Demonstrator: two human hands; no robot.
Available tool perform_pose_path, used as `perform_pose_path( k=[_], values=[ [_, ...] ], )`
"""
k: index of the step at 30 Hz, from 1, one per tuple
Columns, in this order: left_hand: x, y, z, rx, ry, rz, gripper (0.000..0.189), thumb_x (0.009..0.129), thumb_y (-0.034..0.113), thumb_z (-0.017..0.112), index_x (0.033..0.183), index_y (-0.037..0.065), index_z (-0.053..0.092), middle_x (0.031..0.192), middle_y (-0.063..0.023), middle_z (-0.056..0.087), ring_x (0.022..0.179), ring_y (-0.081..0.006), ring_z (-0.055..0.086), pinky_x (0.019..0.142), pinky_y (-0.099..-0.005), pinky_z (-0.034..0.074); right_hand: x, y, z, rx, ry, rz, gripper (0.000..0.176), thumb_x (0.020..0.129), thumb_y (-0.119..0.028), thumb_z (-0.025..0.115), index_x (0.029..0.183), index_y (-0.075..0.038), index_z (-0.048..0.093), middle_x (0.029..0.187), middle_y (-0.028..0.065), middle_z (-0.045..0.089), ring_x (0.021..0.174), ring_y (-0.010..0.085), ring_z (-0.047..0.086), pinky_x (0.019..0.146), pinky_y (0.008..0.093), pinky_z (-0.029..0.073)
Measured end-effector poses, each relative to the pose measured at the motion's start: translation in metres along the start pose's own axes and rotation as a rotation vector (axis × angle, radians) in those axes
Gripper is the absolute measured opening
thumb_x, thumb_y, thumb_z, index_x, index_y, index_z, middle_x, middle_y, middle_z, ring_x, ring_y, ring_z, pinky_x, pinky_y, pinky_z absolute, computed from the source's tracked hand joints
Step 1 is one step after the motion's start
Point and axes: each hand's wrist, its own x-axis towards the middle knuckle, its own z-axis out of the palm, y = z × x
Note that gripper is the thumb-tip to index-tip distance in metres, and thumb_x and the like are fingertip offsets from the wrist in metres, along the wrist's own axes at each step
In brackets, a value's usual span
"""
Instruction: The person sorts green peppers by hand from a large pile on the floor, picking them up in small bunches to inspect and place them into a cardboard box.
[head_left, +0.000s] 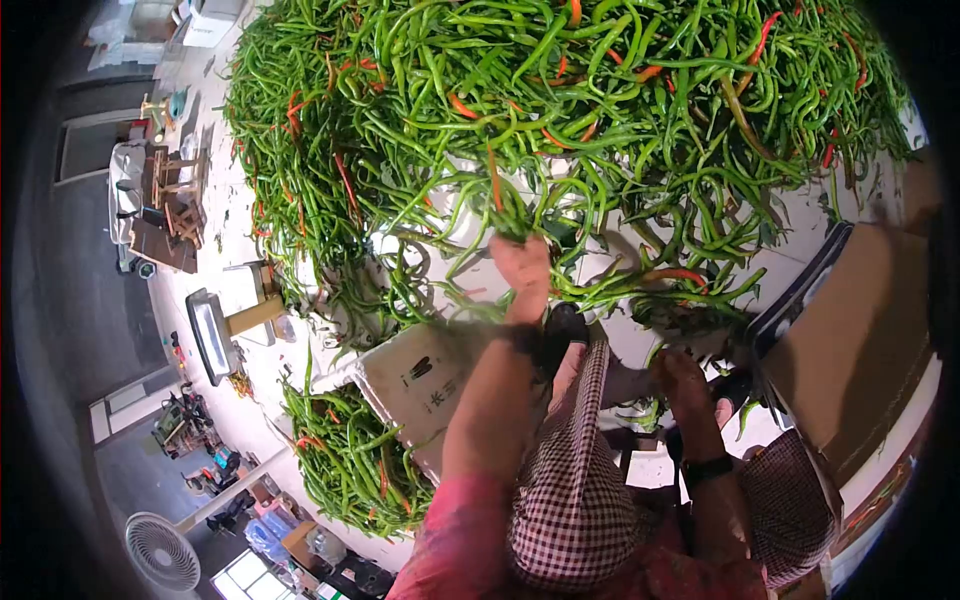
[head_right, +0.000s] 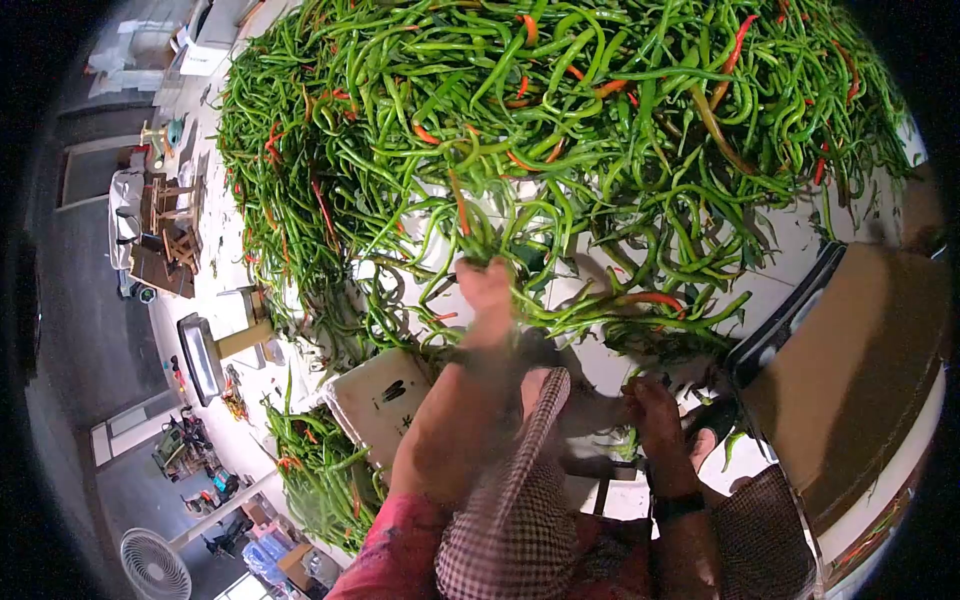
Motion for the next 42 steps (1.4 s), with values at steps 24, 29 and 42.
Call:
perform_pose_path(
  k=[24,29,42],
  values=[
    [0.060,-0.043,-0.071,0.527,-0.167,0.364,0.022,0.071,0.007,0.064,0.092,0.002,0.057,0.080,-0.0154,0.060,0.082,-0.0374,0.056,0.073,-0.0461,0.047,0.015,0.010,-0.011,0.012,0.069,0.056,0.022,0.091,-0.014,0.056,0.110,-0.003,0.058,0.095,0.0056,0.063,0.078,0.0166,0.059,0.069,0.0318,0.049],
    [0.063,-0.019,-0.073,-0.302,-0.313,-0.082,0.025,0.084,0.018,0.066,0.098,0.002,0.052,0.076,-0.0055,0.059,0.066,-0.0191,0.057,0.059,-0.0328,0.048,0.019,0.012,-0.009,0.054,0.027,0.034,0.021,0.092,-0.016,0.056,0.108,-0.002,0.058,0.096,0.0069,0.063,0.080,0.0172,0.059,0.071,0.0324,0.050],
    [0.071,-0.014,0.014,0.309,-0.261,-0.071,0.076,0.063,0.023,0.080,0.122,-0.002,0.039,0.100,-0.0171,0.061,0.087,-0.0332,0.062,0.071,-0.0418,0.052,0.010,-0.002,0.006,-0.002,0.020,0.062,0.025,0.094,-0.022,0.057,0.110,-0.004,0.057,0.100,0.0071,0.064,0.084,0.0164,0.061,0.072,0.0313,0.050]
  ],
)
